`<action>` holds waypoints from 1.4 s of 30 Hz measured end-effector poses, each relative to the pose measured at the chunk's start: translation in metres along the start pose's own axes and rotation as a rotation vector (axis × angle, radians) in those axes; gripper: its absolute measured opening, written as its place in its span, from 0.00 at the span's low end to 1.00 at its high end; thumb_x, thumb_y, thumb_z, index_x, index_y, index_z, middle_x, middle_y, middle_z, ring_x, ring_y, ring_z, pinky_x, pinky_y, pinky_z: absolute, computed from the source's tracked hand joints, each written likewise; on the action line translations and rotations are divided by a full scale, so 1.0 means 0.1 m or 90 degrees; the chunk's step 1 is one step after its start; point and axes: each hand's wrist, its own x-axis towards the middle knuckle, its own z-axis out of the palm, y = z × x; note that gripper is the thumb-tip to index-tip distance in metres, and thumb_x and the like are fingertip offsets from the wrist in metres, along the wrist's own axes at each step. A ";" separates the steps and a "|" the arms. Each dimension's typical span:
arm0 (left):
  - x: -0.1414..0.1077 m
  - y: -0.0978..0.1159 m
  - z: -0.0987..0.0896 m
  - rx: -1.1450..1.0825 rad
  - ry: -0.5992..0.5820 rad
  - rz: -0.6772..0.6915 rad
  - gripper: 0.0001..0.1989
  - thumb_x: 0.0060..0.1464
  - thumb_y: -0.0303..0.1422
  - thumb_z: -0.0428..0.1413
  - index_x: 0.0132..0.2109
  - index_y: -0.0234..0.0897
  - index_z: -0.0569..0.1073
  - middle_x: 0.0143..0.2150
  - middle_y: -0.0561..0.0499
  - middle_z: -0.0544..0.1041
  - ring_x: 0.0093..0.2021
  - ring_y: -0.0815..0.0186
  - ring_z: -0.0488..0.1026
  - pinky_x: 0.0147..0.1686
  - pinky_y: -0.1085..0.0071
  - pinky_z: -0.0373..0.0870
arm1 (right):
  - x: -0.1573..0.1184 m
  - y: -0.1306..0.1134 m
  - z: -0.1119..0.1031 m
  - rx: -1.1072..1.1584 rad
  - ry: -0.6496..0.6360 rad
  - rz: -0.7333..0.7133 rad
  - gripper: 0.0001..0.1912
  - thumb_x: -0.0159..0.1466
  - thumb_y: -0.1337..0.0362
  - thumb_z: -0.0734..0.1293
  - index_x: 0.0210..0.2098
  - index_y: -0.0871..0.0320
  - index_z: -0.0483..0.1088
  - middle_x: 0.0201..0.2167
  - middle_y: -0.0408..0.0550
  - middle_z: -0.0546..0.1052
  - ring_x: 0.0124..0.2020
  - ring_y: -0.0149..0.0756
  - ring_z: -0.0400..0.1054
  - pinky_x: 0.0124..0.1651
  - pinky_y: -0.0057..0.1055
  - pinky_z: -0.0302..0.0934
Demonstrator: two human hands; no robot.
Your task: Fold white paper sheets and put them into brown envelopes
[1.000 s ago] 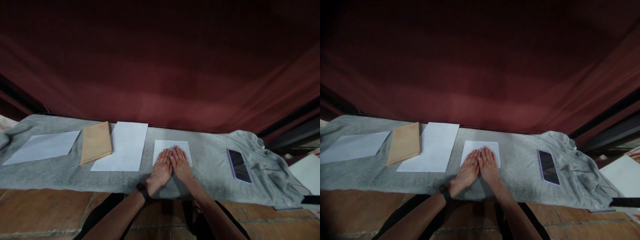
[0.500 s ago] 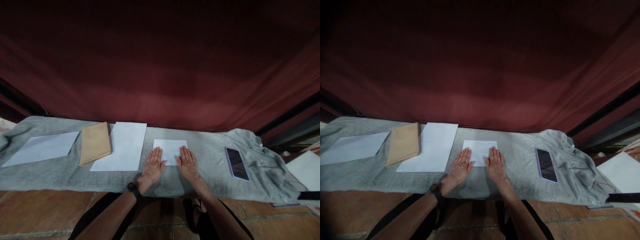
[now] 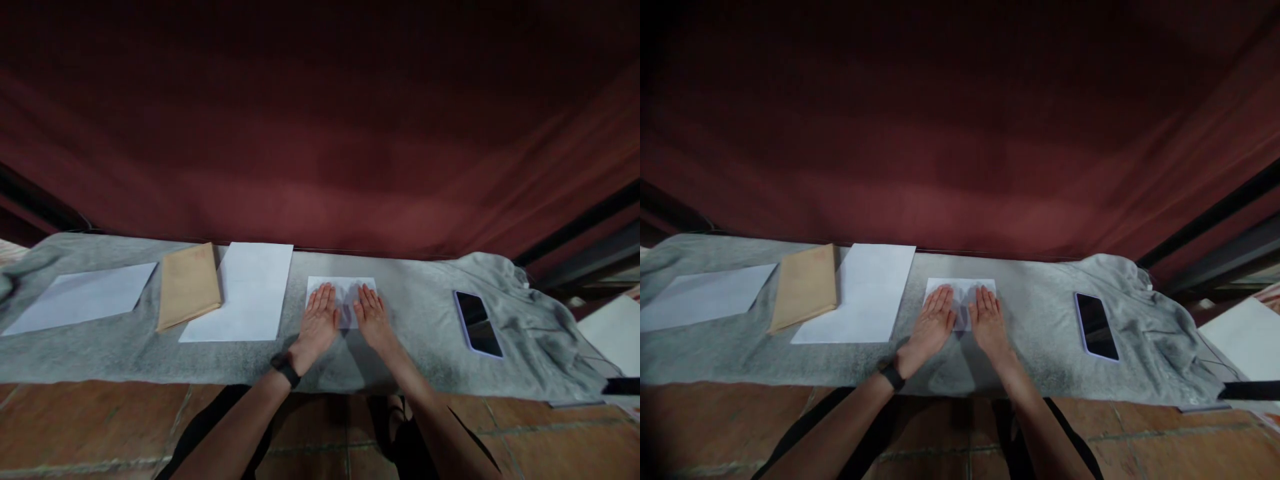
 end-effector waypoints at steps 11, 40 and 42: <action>0.25 0.06 0.15 0.023 -0.062 0.003 0.28 0.66 0.27 0.39 0.70 0.23 0.57 0.73 0.35 0.57 0.75 0.56 0.49 0.72 0.54 0.49 | 0.30 -0.23 0.18 -0.015 -0.027 -0.049 0.29 0.76 0.56 0.48 0.69 0.64 0.61 0.70 0.58 0.62 0.72 0.45 0.52 0.72 0.48 0.45; 0.14 -0.04 0.05 0.054 -0.004 -0.074 0.30 0.70 0.38 0.39 0.71 0.22 0.55 0.74 0.34 0.56 0.75 0.53 0.49 0.72 0.53 0.48 | 0.04 0.26 0.16 -0.139 0.096 0.033 0.35 0.75 0.52 0.48 0.70 0.71 0.56 0.68 0.67 0.63 0.69 0.55 0.57 0.68 0.52 0.50; 0.05 0.06 0.05 0.022 0.005 0.006 0.30 0.70 0.39 0.40 0.72 0.26 0.55 0.74 0.37 0.56 0.75 0.56 0.49 0.73 0.54 0.48 | 0.04 0.27 0.15 -0.131 0.100 0.026 0.34 0.75 0.52 0.48 0.70 0.71 0.56 0.68 0.68 0.63 0.69 0.55 0.56 0.68 0.53 0.50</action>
